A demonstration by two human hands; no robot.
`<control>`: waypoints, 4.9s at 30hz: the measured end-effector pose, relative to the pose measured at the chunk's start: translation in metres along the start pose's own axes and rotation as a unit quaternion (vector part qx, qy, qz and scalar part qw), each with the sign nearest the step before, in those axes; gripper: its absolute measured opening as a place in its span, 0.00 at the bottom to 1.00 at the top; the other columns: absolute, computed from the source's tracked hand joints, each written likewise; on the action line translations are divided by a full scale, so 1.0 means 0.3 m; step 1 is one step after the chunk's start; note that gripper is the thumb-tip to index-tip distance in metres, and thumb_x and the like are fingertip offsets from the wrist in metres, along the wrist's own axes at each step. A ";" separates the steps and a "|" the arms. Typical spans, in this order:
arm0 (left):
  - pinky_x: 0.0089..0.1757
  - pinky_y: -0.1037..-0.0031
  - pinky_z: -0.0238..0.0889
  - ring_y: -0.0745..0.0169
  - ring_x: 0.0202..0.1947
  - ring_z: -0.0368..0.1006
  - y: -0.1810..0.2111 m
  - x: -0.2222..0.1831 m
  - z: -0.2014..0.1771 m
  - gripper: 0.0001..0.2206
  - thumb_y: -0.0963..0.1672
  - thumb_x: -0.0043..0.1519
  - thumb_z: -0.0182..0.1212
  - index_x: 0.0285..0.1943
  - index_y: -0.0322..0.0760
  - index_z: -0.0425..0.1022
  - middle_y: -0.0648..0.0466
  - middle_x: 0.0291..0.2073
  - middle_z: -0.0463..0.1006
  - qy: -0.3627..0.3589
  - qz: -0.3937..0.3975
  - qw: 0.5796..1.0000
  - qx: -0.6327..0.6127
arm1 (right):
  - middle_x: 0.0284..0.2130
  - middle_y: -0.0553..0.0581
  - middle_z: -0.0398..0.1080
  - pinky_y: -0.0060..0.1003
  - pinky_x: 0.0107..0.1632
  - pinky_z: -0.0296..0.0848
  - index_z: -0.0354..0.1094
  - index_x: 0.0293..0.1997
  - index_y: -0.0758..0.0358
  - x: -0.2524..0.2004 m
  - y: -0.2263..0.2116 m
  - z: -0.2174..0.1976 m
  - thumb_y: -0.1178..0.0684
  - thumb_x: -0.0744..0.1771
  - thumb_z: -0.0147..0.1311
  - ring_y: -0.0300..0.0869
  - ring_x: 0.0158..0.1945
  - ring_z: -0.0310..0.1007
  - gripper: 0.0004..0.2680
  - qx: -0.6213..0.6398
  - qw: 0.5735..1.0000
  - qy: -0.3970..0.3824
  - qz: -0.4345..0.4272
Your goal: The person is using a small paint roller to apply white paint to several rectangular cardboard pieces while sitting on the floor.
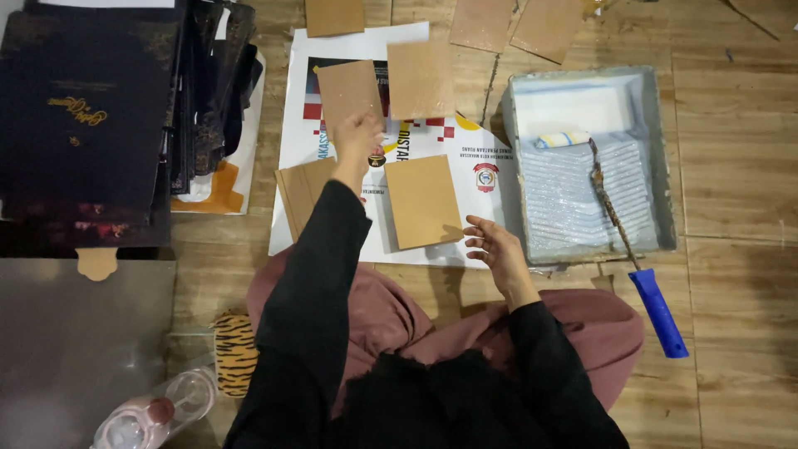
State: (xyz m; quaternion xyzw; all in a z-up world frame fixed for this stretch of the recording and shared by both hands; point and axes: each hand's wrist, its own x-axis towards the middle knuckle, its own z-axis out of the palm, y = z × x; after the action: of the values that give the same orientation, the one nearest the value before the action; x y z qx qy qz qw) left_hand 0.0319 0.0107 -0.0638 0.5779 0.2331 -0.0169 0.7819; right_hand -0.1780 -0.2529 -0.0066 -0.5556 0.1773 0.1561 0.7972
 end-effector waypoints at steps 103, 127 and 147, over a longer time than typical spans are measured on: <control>0.57 0.58 0.48 0.49 0.60 0.54 -0.118 -0.292 -0.720 0.21 0.52 0.60 0.49 0.56 0.37 0.61 0.43 0.56 0.62 0.260 -0.006 0.959 0.113 | 0.33 0.60 0.69 0.39 0.38 0.70 0.70 0.43 0.60 0.035 0.267 0.397 0.63 0.62 0.44 0.49 0.36 0.69 0.10 -0.306 0.877 -0.074 -0.364; 0.51 0.62 0.56 0.47 0.58 0.57 -0.070 -0.356 -0.622 0.28 0.57 0.57 0.46 0.59 0.38 0.62 0.44 0.55 0.63 0.189 -0.146 0.952 0.191 | 0.36 0.64 0.69 0.44 0.44 0.68 0.65 0.46 0.69 0.241 0.354 0.630 0.60 0.60 0.51 0.54 0.43 0.70 0.12 -0.363 0.929 0.013 -0.071; 0.37 0.65 0.70 0.44 0.45 0.69 -0.111 -0.624 -0.103 0.25 0.54 0.55 0.52 0.51 0.30 0.68 0.39 0.46 0.70 0.040 -0.045 0.978 0.200 | 0.29 0.59 0.66 0.27 0.23 0.69 0.64 0.43 0.70 0.067 0.097 0.108 0.66 0.56 0.53 0.39 0.29 0.67 0.14 -0.223 0.961 0.118 -0.113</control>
State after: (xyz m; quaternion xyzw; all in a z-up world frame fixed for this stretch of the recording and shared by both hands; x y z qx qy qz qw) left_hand -0.1552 -0.0176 -0.0286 0.7118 0.2818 -0.0759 0.6389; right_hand -0.1694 -0.2116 -0.0296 -0.7499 0.1671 0.0344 0.6391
